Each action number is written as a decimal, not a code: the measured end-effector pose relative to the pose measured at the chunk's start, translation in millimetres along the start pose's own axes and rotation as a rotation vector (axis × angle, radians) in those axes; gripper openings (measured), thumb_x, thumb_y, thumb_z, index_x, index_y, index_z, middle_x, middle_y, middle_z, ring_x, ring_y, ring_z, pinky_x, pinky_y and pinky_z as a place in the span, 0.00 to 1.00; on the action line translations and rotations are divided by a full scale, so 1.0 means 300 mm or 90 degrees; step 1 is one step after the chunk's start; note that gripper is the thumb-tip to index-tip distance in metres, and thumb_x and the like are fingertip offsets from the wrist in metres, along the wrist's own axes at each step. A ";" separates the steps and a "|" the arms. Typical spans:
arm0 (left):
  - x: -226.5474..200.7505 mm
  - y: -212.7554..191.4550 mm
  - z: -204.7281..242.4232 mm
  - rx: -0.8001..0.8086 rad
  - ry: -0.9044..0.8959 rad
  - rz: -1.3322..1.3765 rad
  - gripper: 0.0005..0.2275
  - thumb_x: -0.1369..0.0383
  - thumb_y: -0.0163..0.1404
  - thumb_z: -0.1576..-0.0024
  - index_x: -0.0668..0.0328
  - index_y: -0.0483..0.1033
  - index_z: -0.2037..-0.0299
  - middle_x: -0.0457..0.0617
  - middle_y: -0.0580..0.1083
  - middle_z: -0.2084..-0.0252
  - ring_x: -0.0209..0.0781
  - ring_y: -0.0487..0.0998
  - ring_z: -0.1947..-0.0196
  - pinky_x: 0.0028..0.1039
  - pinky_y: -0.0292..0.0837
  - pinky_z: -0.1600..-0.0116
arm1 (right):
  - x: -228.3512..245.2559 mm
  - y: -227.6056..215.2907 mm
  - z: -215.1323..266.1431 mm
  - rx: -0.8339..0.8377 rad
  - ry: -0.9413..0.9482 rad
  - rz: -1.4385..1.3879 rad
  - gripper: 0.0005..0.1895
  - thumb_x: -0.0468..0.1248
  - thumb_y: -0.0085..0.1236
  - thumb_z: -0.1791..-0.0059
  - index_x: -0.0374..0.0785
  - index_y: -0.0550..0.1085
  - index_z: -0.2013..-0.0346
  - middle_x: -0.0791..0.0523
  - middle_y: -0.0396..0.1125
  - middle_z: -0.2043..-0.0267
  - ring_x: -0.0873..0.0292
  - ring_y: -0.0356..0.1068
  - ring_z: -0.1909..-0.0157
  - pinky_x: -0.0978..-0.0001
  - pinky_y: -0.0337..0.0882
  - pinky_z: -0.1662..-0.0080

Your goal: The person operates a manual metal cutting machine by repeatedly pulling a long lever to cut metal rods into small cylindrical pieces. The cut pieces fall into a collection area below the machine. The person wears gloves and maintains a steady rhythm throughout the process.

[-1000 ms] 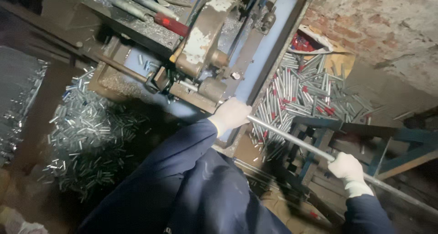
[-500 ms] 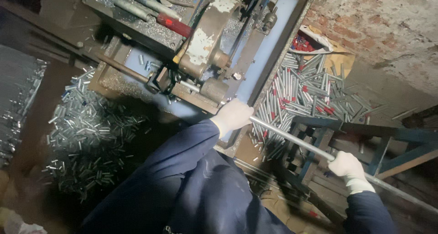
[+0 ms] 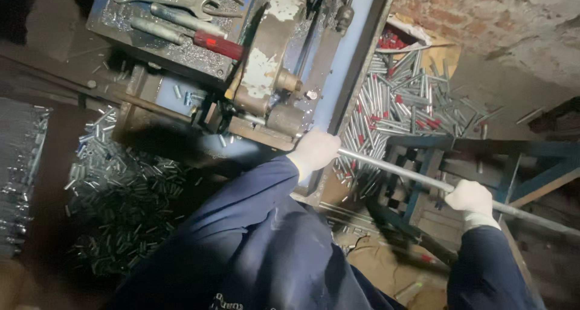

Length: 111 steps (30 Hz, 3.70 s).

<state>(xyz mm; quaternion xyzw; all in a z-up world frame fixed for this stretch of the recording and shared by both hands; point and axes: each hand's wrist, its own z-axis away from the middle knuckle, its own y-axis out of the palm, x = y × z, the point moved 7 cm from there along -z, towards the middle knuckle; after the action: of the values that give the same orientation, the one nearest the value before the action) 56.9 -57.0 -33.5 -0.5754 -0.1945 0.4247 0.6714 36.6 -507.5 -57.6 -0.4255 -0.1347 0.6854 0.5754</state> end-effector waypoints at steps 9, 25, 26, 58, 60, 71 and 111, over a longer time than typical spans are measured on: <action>0.024 -0.048 -0.015 0.022 -0.030 0.024 0.14 0.49 0.51 0.35 0.46 0.79 0.63 0.43 0.81 0.70 0.49 0.82 0.71 0.39 0.71 0.54 | 0.019 -0.076 0.018 0.048 0.018 -0.041 0.30 0.53 0.53 0.56 0.37 0.84 0.50 0.43 0.80 0.49 0.40 0.80 0.46 0.55 0.78 0.44; 0.036 -0.036 0.037 -0.147 -0.054 0.097 0.13 0.51 0.55 0.43 0.50 0.79 0.66 0.49 0.81 0.69 0.48 0.84 0.66 0.39 0.67 0.55 | 0.259 -0.161 0.236 -0.439 -0.112 0.015 0.13 0.50 0.63 0.50 0.46 0.76 0.70 0.58 0.72 0.71 0.55 0.76 0.60 0.66 0.75 0.55; 0.031 -0.028 0.038 -0.134 -0.048 0.096 0.14 0.51 0.54 0.42 0.50 0.79 0.65 0.49 0.82 0.68 0.49 0.85 0.64 0.40 0.69 0.54 | 0.246 -0.144 0.222 -0.417 -0.113 -0.030 0.13 0.51 0.62 0.50 0.46 0.76 0.69 0.56 0.72 0.71 0.54 0.76 0.60 0.63 0.77 0.56; 0.040 -0.166 0.026 -0.130 -0.030 0.100 0.12 0.56 0.57 0.41 0.55 0.83 0.63 0.52 0.83 0.66 0.51 0.85 0.60 0.39 0.72 0.47 | 0.220 -0.158 -0.011 0.066 -0.103 -0.108 0.32 0.50 0.54 0.56 0.30 0.82 0.46 0.38 0.78 0.43 0.39 0.75 0.37 0.46 0.74 0.39; 0.057 -0.136 0.009 -0.113 -0.029 0.168 0.15 0.54 0.57 0.43 0.59 0.82 0.63 0.56 0.82 0.66 0.55 0.85 0.61 0.46 0.76 0.48 | 0.203 -0.151 -0.007 -0.012 -0.113 -0.127 0.30 0.54 0.53 0.53 0.48 0.80 0.39 0.48 0.79 0.42 0.44 0.76 0.37 0.48 0.75 0.37; 0.028 -0.086 0.052 0.069 -0.086 0.110 0.15 0.52 0.49 0.35 0.50 0.82 0.60 0.45 0.82 0.66 0.52 0.84 0.67 0.43 0.79 0.54 | -0.100 0.019 0.067 -0.120 0.016 -0.141 0.23 0.57 0.46 0.47 0.46 0.81 0.58 0.46 0.80 0.55 0.38 0.78 0.50 0.53 0.76 0.48; 0.029 -0.049 0.011 0.024 -0.050 0.075 0.13 0.52 0.50 0.37 0.48 0.81 0.63 0.45 0.82 0.68 0.54 0.85 0.68 0.46 0.78 0.54 | 0.014 -0.009 0.002 0.019 -0.020 -0.048 0.30 0.53 0.50 0.55 0.35 0.83 0.50 0.41 0.78 0.47 0.38 0.79 0.45 0.53 0.77 0.43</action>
<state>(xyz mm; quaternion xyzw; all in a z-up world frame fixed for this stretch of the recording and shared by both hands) 64.4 -47.6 -20.8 -0.5561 -0.1788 0.4892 0.6476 38.1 -502.9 -57.3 -0.4008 -0.1494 0.6719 0.6047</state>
